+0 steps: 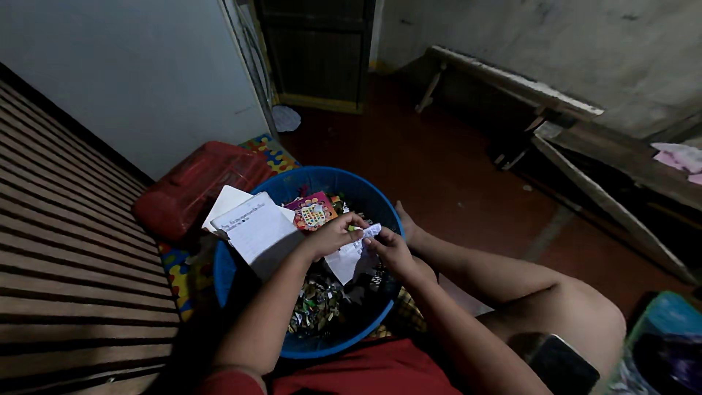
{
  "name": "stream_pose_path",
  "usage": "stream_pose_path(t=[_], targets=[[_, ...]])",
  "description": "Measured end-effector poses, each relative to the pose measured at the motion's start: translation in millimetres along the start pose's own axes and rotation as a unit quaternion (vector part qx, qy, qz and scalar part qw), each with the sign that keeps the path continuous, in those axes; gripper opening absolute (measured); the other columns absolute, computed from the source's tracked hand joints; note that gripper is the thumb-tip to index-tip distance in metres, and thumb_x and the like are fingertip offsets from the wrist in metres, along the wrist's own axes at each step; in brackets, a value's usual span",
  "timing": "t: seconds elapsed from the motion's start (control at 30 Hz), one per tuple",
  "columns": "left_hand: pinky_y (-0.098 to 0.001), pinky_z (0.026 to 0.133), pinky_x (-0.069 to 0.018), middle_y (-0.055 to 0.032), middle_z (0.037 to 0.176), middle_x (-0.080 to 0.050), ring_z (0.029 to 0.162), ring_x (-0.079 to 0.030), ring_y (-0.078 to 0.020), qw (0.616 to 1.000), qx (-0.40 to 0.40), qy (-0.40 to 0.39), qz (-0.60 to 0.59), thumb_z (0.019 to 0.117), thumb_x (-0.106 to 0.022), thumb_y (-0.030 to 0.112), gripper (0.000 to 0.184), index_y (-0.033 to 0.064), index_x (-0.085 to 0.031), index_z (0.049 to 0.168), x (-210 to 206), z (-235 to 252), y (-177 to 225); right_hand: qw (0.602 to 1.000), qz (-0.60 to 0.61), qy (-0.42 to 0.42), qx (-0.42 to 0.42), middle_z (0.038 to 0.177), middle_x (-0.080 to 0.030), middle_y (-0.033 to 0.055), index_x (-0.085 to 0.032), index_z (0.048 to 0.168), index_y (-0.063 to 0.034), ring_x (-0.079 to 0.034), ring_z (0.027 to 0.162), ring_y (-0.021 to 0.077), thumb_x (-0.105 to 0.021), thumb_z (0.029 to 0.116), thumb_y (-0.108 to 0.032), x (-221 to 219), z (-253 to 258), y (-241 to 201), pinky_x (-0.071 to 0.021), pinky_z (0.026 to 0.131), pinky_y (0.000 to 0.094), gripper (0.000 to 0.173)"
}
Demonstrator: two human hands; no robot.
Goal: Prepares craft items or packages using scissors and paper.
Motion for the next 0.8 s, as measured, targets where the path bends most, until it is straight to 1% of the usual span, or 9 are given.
stream_pose_path(t=[0.1,0.2,0.27,0.33,0.4,0.47,0.53,0.6,0.8], targets=[[-0.0307,0.091,-0.0568,-0.0089,0.125,-0.062,0.104,-0.065,-0.0115,1.000,0.018,-0.021,-0.006,0.0962,-0.070,0.018,0.042,0.0041,-0.055,0.133,-3,0,0,1.000,-0.015,-0.013,-0.014,0.094,-0.069,0.0003,-0.066,0.110,0.0008,-0.065,0.082,0.0042,-0.062,0.0995,-0.008,0,-1,1,-0.0567,0.078,0.0245,0.015],[-0.0274,0.080,-0.0545,-0.0070,0.117,-0.063,0.092,-0.063,-0.0097,0.999,0.038,-0.018,0.025,0.0931,-0.073,0.019,0.050,0.0077,-0.054,0.138,0,1,-4,0.999,-0.028,-0.039,-0.022,0.094,-0.066,0.0004,-0.065,0.111,0.0007,-0.063,0.081,0.0039,-0.057,0.1010,-0.009,-1,-1,3,-0.0554,0.077,0.0242,0.016],[-0.0303,0.087,-0.0542,-0.0079,0.113,-0.064,0.096,-0.063,-0.0105,0.999,0.036,0.002,0.040,0.0978,-0.068,0.026,0.044,0.0041,-0.057,0.135,3,1,-4,0.998,-0.021,-0.044,-0.040,0.096,-0.068,0.0010,-0.063,0.114,0.0005,-0.065,0.084,0.0049,-0.054,0.1008,-0.007,-2,-2,1,-0.0568,0.079,0.0263,0.017],[-0.0304,0.093,-0.0513,-0.0083,0.112,-0.066,0.100,-0.062,-0.0091,0.997,0.039,0.020,0.058,0.1040,-0.059,0.029,0.036,0.0011,-0.062,0.127,5,1,-3,0.997,-0.019,-0.053,-0.058,0.099,-0.069,0.0017,-0.063,0.117,0.0000,-0.067,0.088,0.0060,-0.052,0.0988,-0.005,-3,-3,-1,-0.0576,0.081,0.0280,0.022],[-0.0299,0.089,-0.0507,-0.0061,0.105,-0.066,0.094,-0.060,-0.0074,0.996,0.042,0.028,0.078,0.1045,-0.058,0.030,0.033,0.0014,-0.064,0.120,6,2,-4,0.995,-0.032,-0.070,-0.056,0.101,-0.069,0.0011,-0.064,0.117,-0.0002,-0.066,0.090,0.0053,-0.053,0.0989,-0.008,-4,-3,-1,-0.0568,0.083,0.0276,0.023],[-0.0299,0.081,-0.0506,-0.0042,0.095,-0.063,0.083,-0.058,-0.0078,0.993,0.038,0.031,0.104,0.1019,-0.063,0.029,0.031,0.0015,-0.065,0.116,4,3,-5,0.995,-0.046,-0.080,-0.037,0.092,-0.066,-0.0029,-0.065,0.107,-0.0034,-0.062,0.082,0.0024,-0.054,0.1022,-0.016,-5,-2,0,-0.0542,0.078,0.0248,0.017],[-0.0306,0.081,-0.0528,-0.0060,0.094,-0.064,0.082,-0.060,-0.0092,0.991,0.025,0.030,0.129,0.1007,-0.065,0.027,0.029,-0.0003,-0.065,0.110,1,4,-4,0.995,-0.044,-0.086,-0.015,0.085,-0.063,-0.0068,-0.067,0.098,-0.0066,-0.059,0.076,-0.0005,-0.057,0.1027,-0.021,-5,-1,1,-0.0518,0.073,0.0219,0.018],[-0.0302,0.080,-0.0517,-0.0068,0.094,-0.064,0.082,-0.059,-0.0097,0.989,0.014,0.028,0.146,0.1011,-0.064,0.027,0.029,-0.0013,-0.066,0.107,-1,5,-3,0.995,-0.052,-0.084,-0.001,0.080,-0.062,-0.0068,-0.067,0.093,-0.0066,-0.057,0.072,-0.0006,-0.059,0.1022,-0.021,-5,-1,3,-0.0502,0.069,0.0215,0.019],[-0.0304,0.080,-0.0507,-0.0055,0.091,-0.063,0.080,-0.058,-0.0093,0.990,0.010,0.060,0.130,0.1036,-0.060,0.026,0.027,-0.0008,-0.065,0.105,-7,8,-2,0.995,-0.075,-0.052,0.026,0.077,-0.060,-0.0064,-0.066,0.090,-0.0054,-0.055,0.068,0.0000,-0.058,0.1028,-0.019,-3,1,3,-0.0496,0.067,0.0216,0.021]])
Point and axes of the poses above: each hand's wrist, its own z-axis towards the middle knuckle, its own x-axis out of the back of the hand, y = z × x, the point moved 4 cm from there along z, towards the middle knuckle
